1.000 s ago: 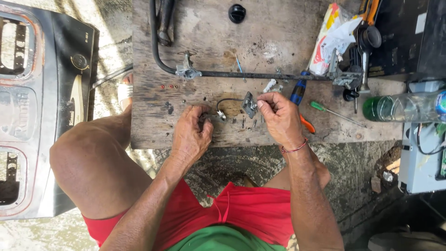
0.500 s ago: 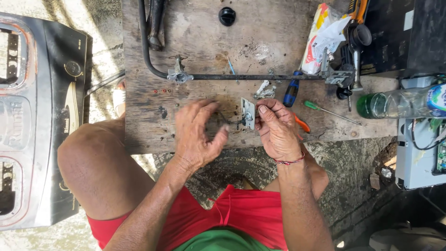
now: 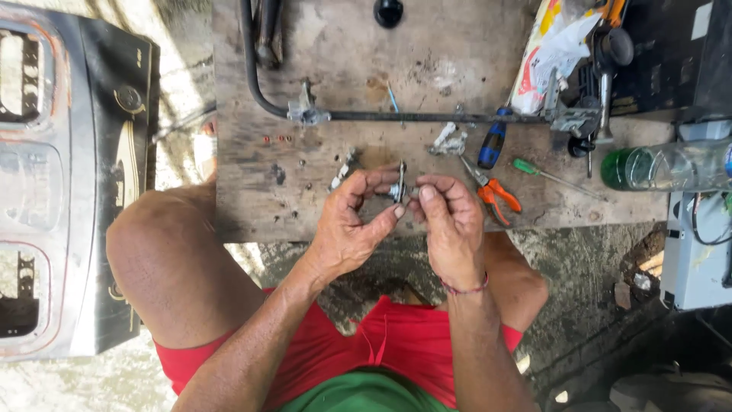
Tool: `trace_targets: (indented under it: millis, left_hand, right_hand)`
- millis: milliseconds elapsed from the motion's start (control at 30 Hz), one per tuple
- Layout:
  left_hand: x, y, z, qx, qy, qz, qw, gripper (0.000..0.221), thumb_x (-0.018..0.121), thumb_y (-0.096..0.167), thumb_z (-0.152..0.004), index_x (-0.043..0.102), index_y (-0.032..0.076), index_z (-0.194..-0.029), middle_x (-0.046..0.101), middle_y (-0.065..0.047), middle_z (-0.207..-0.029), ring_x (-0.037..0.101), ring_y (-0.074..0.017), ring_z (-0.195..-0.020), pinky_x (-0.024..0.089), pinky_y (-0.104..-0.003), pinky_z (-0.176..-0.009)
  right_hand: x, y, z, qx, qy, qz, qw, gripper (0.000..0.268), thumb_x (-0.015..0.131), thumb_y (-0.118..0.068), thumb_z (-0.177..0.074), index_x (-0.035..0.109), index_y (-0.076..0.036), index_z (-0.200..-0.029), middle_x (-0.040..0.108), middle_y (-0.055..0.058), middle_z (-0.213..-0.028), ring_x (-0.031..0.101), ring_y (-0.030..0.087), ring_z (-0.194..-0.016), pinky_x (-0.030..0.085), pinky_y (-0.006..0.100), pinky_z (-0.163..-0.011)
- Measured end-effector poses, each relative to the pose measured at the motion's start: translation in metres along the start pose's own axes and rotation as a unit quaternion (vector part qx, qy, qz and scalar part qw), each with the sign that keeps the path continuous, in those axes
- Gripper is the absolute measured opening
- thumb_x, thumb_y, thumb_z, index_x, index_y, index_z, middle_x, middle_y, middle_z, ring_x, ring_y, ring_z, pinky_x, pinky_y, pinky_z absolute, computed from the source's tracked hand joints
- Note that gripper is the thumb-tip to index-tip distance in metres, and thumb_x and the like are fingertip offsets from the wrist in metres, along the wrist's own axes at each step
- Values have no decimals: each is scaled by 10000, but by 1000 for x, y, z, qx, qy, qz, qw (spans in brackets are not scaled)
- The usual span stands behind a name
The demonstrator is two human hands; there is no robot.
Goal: Disassembling and repairing a gas stove valve component, including cleaning and applying sealant tape.
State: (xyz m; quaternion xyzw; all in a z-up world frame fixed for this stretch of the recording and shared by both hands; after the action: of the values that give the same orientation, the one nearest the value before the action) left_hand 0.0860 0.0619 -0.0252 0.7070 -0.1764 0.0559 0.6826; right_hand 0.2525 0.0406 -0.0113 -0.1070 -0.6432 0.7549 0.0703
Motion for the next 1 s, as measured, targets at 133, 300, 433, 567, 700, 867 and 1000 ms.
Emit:
trace_targets:
  millis: [133,300,433,567,700,867,1000]
  left_hand:
    - [1,13,-6,6,0,41,999,386,827,133,-858,689,-7,-1191,721,-164,-1036,646,-189,-1009,511,-349,-952]
    - [-3,15,-3,-17,-13,80,997,391,784,82,-889,665,-30,-1245,729,-136,-1006,616,-111,-978,549,-299,-896]
    - [-6,-3,0,-31,-10,123,992,448,794,75,-880,605,-79,-1256,740,-191,-1048,684,-176,-964,576,-338,-866]
    - [-6,-3,-3,-50,3,168,985,374,801,30,-872,628,-75,-1186,748,-157,-948,687,-125,-876,598,-279,-790]
    - [-4,-8,-3,-93,48,198,975,335,815,31,-854,655,-78,-1128,740,-139,-880,709,-129,-813,605,-240,-723]
    - [-6,-15,1,-125,82,226,963,318,840,28,-824,674,-67,-1077,757,-158,-899,723,-136,-813,621,-243,-728]
    - [-6,-20,5,-152,107,228,956,316,858,34,-800,691,-69,-1047,771,-168,-912,726,-141,-811,627,-246,-721]
  right_hand:
    - [10,-35,6,-47,-56,91,993,192,625,-75,-1013,692,36,-1155,715,206,-904,674,211,-805,584,303,-698]
    - [18,-59,4,-136,-92,179,970,149,714,-22,-944,719,23,-1086,713,157,-791,674,186,-709,583,315,-655]
    - [17,-64,6,-149,-83,218,961,139,758,-31,-908,747,-6,-1045,723,121,-739,664,137,-657,558,281,-588]
    - [20,-64,8,-169,-65,186,966,141,725,-8,-930,740,-10,-1070,728,132,-761,655,146,-673,577,304,-635]
    - [22,-67,8,-171,-51,207,962,131,731,-15,-924,749,-16,-1054,714,117,-735,638,124,-659,569,305,-620]
    - [23,-71,9,-173,-51,218,959,132,724,-19,-930,751,-10,-1059,711,126,-741,638,134,-656,566,310,-620]
    - [26,-71,9,-176,-46,236,955,181,781,-51,-882,754,-22,-1058,728,134,-768,641,145,-657,564,325,-618]
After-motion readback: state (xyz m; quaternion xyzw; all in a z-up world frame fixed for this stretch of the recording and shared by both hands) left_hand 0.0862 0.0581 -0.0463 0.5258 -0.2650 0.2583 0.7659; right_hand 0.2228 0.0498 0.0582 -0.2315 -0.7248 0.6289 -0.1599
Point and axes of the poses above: each hand's wrist, its own z-axis away from the middle knuckle, its own x-axis out of the palm, y = z × x, the point moved 4 cm from there along -z, towards the middle knuckle
